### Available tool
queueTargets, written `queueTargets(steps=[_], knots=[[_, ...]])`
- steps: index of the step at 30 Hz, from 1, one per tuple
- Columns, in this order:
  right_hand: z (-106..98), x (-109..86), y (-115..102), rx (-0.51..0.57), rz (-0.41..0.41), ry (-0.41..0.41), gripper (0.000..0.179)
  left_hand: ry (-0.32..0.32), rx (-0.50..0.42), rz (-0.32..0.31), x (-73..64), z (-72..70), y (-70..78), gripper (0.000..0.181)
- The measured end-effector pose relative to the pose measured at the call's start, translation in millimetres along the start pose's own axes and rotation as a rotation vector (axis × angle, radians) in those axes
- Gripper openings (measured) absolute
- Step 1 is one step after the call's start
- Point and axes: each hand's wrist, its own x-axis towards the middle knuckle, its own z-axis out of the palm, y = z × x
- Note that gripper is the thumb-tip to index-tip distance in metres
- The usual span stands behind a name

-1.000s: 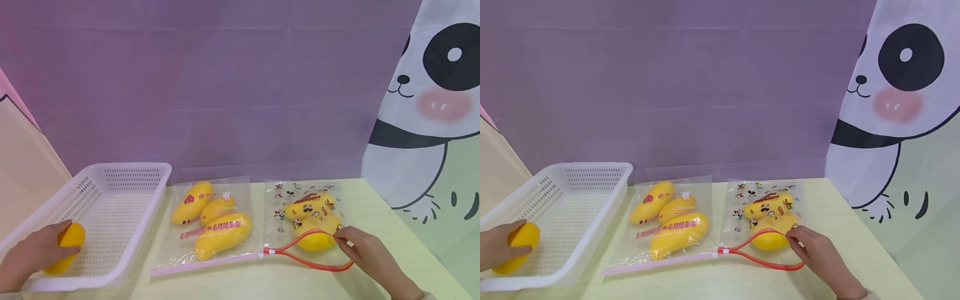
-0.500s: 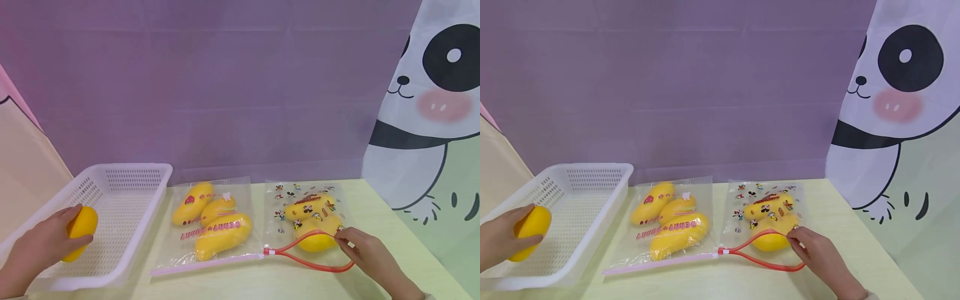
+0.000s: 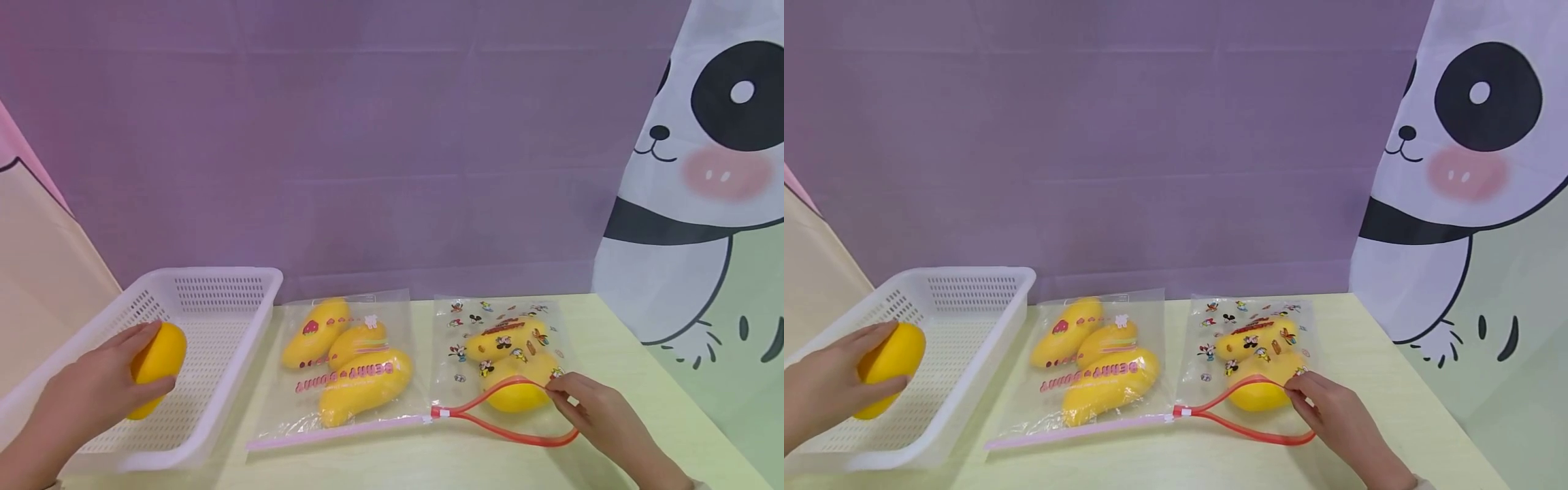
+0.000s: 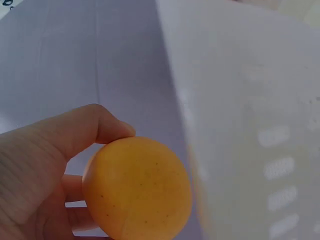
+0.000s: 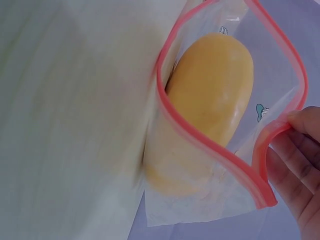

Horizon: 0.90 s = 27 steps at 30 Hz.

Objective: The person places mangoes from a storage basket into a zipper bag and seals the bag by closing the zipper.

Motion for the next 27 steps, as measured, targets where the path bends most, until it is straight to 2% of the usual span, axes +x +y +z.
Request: queueTargets(steps=[7, 23, 27], knots=[[0, -0.8, 0, 0.003, -0.016, 0.013, 0.034, 0.020, 0.001, 0.032, -0.1, -2.8, 15.1, 0.086], [1, -2.5, 0, 0.010, -0.011, 0.017, 0.034, 0.133, -0.016, 0.129, -6.1, -0.7, 54.4, 0.081], [1, -2.1, 0, 0.007, -0.016, 0.017, 0.035, 0.146, -0.020, 0.141, -9.3, 0.7, 64.0, 0.080]])
